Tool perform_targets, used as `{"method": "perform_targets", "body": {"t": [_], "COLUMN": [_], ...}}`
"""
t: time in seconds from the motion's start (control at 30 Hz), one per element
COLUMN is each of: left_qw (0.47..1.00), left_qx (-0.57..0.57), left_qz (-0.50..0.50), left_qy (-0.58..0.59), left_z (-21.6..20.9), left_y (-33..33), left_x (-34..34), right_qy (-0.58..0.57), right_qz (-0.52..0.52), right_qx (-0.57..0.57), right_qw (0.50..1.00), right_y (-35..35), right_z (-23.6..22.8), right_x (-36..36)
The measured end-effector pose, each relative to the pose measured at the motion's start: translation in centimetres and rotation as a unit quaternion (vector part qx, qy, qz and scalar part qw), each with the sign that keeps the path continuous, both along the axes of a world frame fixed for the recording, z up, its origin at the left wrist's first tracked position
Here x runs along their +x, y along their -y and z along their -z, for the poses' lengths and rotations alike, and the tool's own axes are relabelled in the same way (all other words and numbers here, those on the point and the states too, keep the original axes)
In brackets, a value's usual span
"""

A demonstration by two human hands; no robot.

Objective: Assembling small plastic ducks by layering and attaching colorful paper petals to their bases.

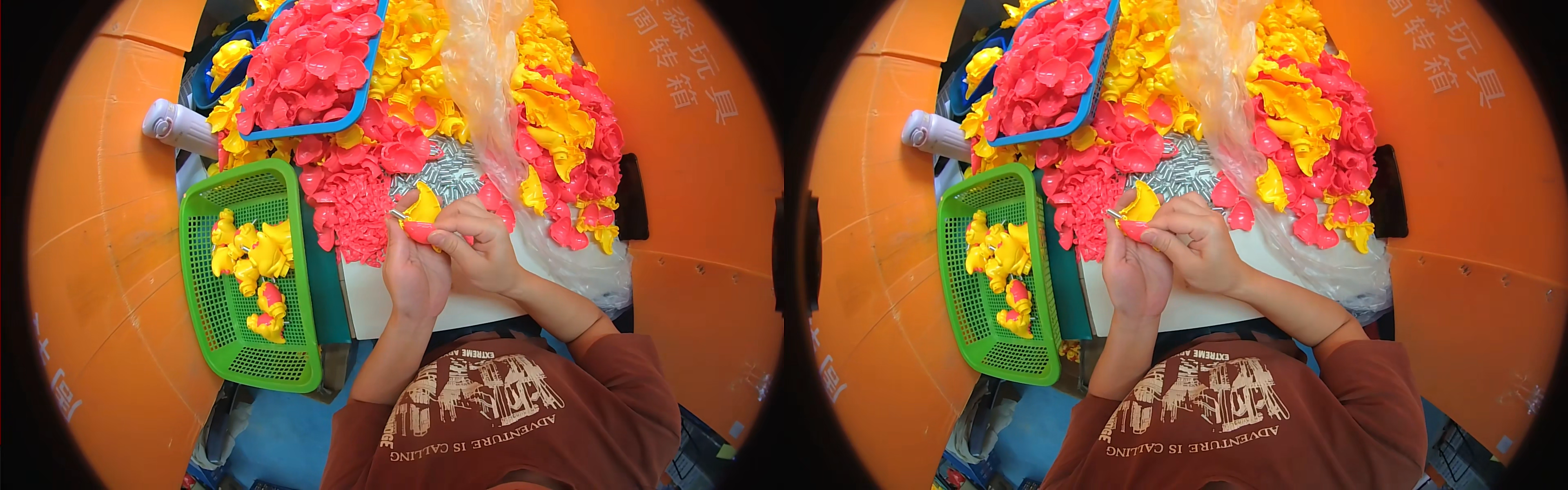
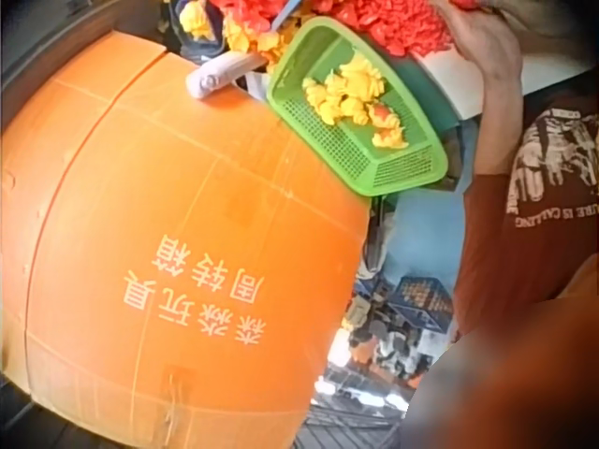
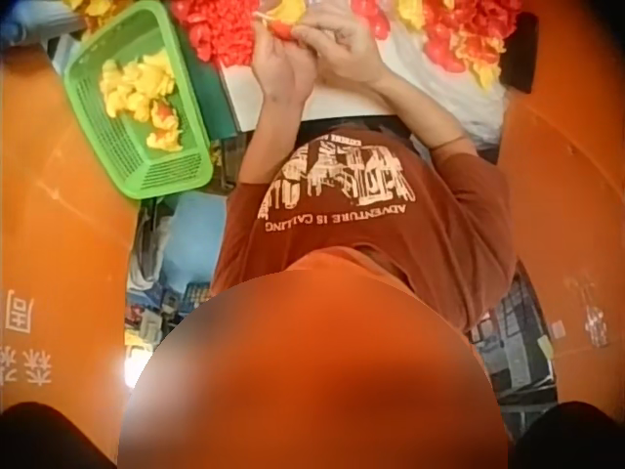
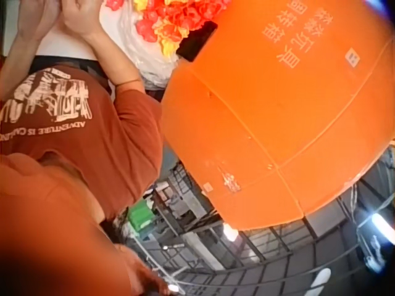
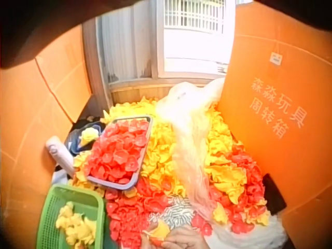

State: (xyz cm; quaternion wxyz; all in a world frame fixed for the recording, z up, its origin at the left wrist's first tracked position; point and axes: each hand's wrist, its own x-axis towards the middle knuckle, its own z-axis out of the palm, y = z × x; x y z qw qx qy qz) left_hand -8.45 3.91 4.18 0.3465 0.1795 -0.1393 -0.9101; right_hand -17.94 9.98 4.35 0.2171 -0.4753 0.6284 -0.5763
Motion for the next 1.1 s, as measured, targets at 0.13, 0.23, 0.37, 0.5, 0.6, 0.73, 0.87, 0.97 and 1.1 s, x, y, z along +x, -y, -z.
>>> {"method": "perform_targets", "body": {"t": [0.13,0.23,0.37,0.5,0.6,0.73,0.87,0.97,1.1], "left_qw": [1.000,0.999,0.999,1.000,0.998,0.997,0.998,0.997,0.998], "left_qx": [0.017,0.025,0.038,0.008,-0.030,-0.029,-0.005,-0.008,0.014], "left_qz": [0.005,0.016,0.024,0.021,0.040,0.060,0.059,0.064,0.058], "left_qy": [-0.013,-0.013,-0.010,-0.013,0.025,0.039,0.036,0.032,0.026], "left_z": [0.0,0.2,-0.2,-0.1,0.3,3.5,2.6,2.6,2.7], "left_y": [0.0,0.1,0.1,-0.6,-0.5,1.1,2.0,2.4,2.6], "left_x": [0.1,0.3,0.1,0.0,0.4,2.6,3.2,3.6,4.0], "right_qy": [-0.034,-0.060,-0.075,-0.108,-0.154,-0.128,-0.290,-0.491,-0.593], "right_qz": [-0.009,-0.014,-0.006,0.024,0.043,-0.024,0.103,0.126,0.106], "right_qx": [-0.012,-0.021,-0.021,-0.002,-0.024,-0.032,-0.022,0.104,0.106], "right_qw": [0.999,0.998,0.997,0.994,0.987,0.991,0.951,0.856,0.791], "right_y": [-0.1,-0.2,-0.4,-0.2,-0.1,0.8,4.0,6.3,6.6], "right_z": [0.0,-0.3,-0.7,-0.7,-0.5,0.4,1.7,3.0,3.9], "right_x": [-0.1,-0.2,-0.2,0.2,0.0,-1.8,-8.1,-10.2,-10.0]}}
